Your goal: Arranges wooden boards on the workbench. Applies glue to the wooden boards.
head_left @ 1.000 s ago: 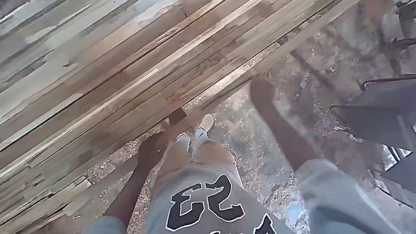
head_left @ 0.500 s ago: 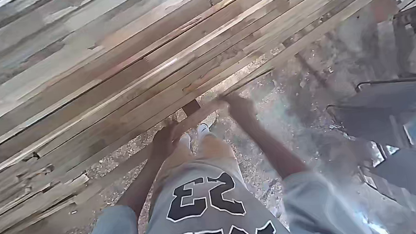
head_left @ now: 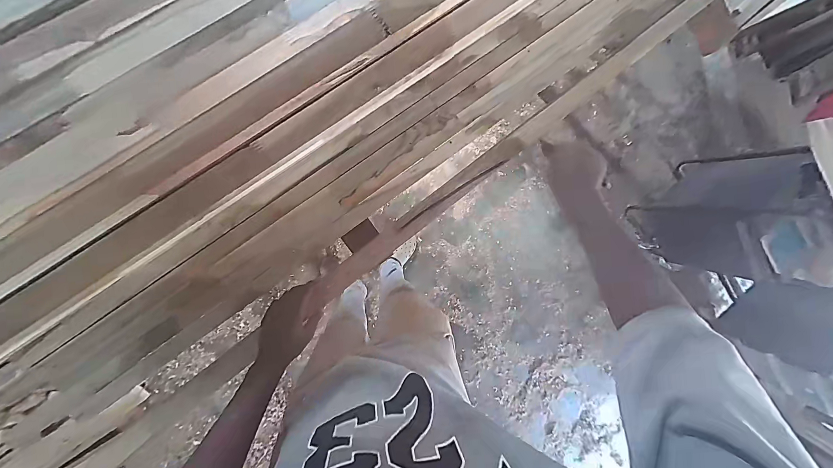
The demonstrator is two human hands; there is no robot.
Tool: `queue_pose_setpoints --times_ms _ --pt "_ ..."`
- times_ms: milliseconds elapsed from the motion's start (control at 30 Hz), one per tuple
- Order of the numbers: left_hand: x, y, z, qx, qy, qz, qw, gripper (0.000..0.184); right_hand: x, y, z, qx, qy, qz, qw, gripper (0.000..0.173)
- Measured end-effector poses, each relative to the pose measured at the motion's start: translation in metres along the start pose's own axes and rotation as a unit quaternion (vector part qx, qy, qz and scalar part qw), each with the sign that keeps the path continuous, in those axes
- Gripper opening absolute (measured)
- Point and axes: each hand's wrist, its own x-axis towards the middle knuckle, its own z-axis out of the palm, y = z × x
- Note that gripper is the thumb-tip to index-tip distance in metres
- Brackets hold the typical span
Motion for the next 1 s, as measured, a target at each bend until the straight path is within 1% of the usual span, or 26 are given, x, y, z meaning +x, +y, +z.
queue_pose_setpoints --times_ms 33,67,133,167,200,233,267,300,333,367,400,433,467,500,533,600,633,667,733,767,833,933,1000 --pt "-0.001 0.0 0.0 -0.001 0.004 -0.005 1.0 0.059 0.005 0.008 0.003 0.004 0.005 0.027 1.0 0.022" --pt "-0.001 0.0 -0.001 0.0 0.003 -0.009 1.0 0.059 -0.002 0.002 0.007 0.038 -0.005 0.027 0.999 0.025" --pt "0.004 0.004 -0.002 0.013 -0.001 -0.022 1.0 0.061 -0.039 -0.03 0.01 0.095 -0.044 0.013 0.994 0.022" --pt "0.002 0.01 -0.003 0.022 -0.018 -0.044 0.999 0.064 -0.061 -0.04 0.012 0.109 -0.065 0.007 0.992 0.026" --pt "0.01 0.017 -0.01 0.032 -0.045 -0.077 0.996 0.07 -0.073 -0.047 0.015 0.127 -0.079 0.005 0.989 0.031" --pt "0.018 0.023 -0.022 0.034 -0.092 -0.117 0.988 0.076 -0.081 -0.049 0.022 0.154 -0.088 0.009 0.984 0.036" --pt "0.026 0.028 -0.034 0.009 -0.156 -0.152 0.976 0.077 -0.088 -0.044 0.033 0.183 -0.098 0.018 0.978 0.039" --pt "0.036 0.029 -0.044 -0.047 -0.218 -0.167 0.96 0.072 -0.092 -0.036 0.045 0.21 -0.103 0.024 0.972 0.042" --pt "0.044 0.026 -0.05 -0.119 -0.264 -0.164 0.943 0.064 -0.095 -0.03 0.058 0.234 -0.101 0.028 0.967 0.041" --pt "0.046 0.024 -0.048 -0.159 -0.29 -0.161 0.93 0.065 -0.102 -0.026 0.072 0.25 -0.103 0.029 0.962 0.041" --pt "0.048 0.022 -0.045 -0.17 -0.305 -0.17 0.922 0.07 -0.111 -0.024 0.083 0.259 -0.11 0.026 0.959 0.041" --pt "0.051 0.021 -0.039 -0.153 -0.292 -0.175 0.928 0.074 -0.118 -0.025 0.092 0.263 -0.115 0.022 0.958 0.04" --pt "0.051 0.023 -0.036 -0.107 -0.261 -0.176 0.943 0.079 -0.127 -0.027 0.098 0.273 -0.117 0.02 0.955 0.038" --pt "0.048 0.032 -0.036 -0.043 -0.226 -0.186 0.955 0.085 -0.135 -0.03 0.104 0.282 -0.119 0.022 0.952 0.036" --pt "0.042 0.042 -0.037 0.004 -0.18 -0.205 0.962 0.087 -0.142 -0.034 0.108 0.283 -0.126 0.025 0.95 0.036" --pt "0.026 0.055 -0.027 0.034 -0.097 -0.226 0.969 0.079 -0.157 -0.04 0.119 0.276 -0.136 0.019 0.951 0.036" --pt "0.026 0.054 -0.022 0.042 -0.075 -0.223 0.971 0.077 -0.16 -0.046 0.124 0.279 -0.131 0.012 0.951 0.036" --pt "0.027 0.052 -0.02 0.044 -0.071 -0.22 0.972 0.078 -0.164 -0.053 0.13 0.28 -0.131 0.008 0.951 0.036" --pt "0.024 0.052 -0.022 0.035 -0.089 -0.211 0.973 0.083 -0.171 -0.063 0.135 0.28 -0.138 0.006 0.95 0.035" --pt "0.022 0.051 -0.023 0.027 -0.096 -0.2 0.975 0.087 -0.173 -0.067 0.134 0.284 -0.135 0.005 0.949 0.034" --pt "0.017 0.041 -0.029 0.01 -0.096 -0.172 0.98 0.089 -0.173 -0.078 0.13 0.308 -0.117 -0.002 0.944 0.035" --pt "0.0 0.022 -0.028 -0.017 -0.063 -0.102 0.993 0.078 -0.173 -0.08 0.13 0.346 -0.088 -0.019 0.934 0.032" --pt "-0.02 0.013 -0.025 -0.038 -0.006 -0.066 0.997 0.062 -0.174 -0.072 0.135 0.364 -0.085 -0.009 0.928 0.03"
